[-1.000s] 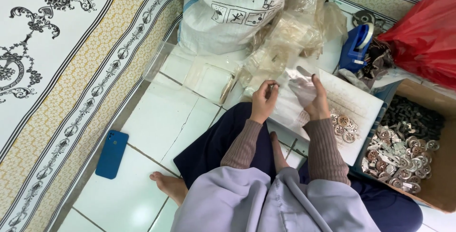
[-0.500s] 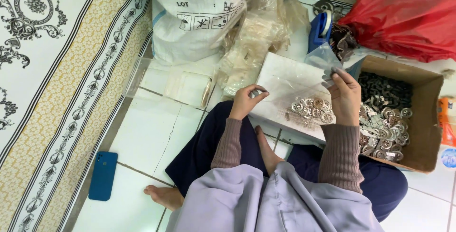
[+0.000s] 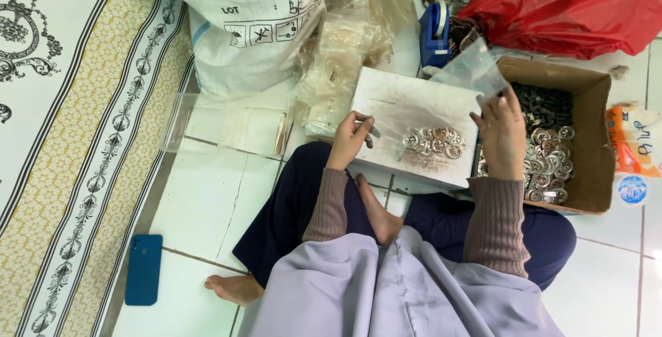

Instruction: The person sits on the floor and picks small metal parts from a cardboard box, placing them onto a white rectangular board. They then gather the parts and place them into a small clear plastic bag.

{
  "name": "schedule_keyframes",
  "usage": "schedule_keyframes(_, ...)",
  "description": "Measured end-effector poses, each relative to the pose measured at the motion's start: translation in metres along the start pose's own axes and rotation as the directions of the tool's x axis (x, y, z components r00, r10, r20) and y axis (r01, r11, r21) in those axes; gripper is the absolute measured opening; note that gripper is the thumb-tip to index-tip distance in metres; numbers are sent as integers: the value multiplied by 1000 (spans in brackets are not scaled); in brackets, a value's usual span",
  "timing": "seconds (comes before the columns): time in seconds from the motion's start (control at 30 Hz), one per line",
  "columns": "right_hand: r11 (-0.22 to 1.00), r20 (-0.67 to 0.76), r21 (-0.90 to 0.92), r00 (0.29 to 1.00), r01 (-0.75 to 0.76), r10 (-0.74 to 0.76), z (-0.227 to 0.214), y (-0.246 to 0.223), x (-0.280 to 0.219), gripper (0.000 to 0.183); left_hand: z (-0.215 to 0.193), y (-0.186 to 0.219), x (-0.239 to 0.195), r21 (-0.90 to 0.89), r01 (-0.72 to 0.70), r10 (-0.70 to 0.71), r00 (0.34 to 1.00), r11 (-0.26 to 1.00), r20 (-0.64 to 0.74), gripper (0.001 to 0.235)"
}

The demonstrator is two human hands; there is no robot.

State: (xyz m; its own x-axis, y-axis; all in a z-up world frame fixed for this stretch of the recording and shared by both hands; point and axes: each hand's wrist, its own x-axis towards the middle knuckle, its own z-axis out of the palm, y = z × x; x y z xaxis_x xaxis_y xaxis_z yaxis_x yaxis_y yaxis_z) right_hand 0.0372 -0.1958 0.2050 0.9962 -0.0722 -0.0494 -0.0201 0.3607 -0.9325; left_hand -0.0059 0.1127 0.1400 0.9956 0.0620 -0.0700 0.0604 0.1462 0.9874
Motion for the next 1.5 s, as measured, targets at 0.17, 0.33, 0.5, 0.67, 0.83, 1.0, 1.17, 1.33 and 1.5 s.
schedule_keyframes(0.17,966,163,-179,963,-186,216,21,21,-23,63,32,-12,-3,-384,37,-109,980,923,-167,13)
schedule_keyframes(0.33,894,278,-291,864,-340,419,32,68,-47,79,65,-30,-13,-525,63,-205,954,849,-217,13)
schedule_keyframes(0.5,950,399,16,873,-313,281,21,106,-49,63,82,-73,-24,-485,115,-255,938,867,-234,17)
schedule_keyframes(0.67,948,165,-202,946,-245,279,59,54,-66,65,88,-72,-41,-315,210,-286,933,925,-218,21)
schedule_keyframes(0.83,939,45,-315,986,-136,158,47,75,-60,30,97,-65,-48,-244,237,-272,955,941,-121,31)
schedule_keyframes(1.0,912,-54,-409,999,-20,-2,52,68,-59,7,101,-57,-54,9,169,-151,900,986,-410,65)
schedule_keyframes(1.17,889,41,-457,999,41,-25,52,60,-57,9,91,-23,-52,181,-107,164,928,978,-334,45)
schedule_keyframes(1.33,923,174,-379,985,61,7,54,64,-56,8,88,-22,-46,121,-202,206,978,972,-18,44)
schedule_keyframes(1.5,989,314,-138,944,-58,99,52,67,-54,8,82,-10,-47,242,-245,269,961,939,-69,51)
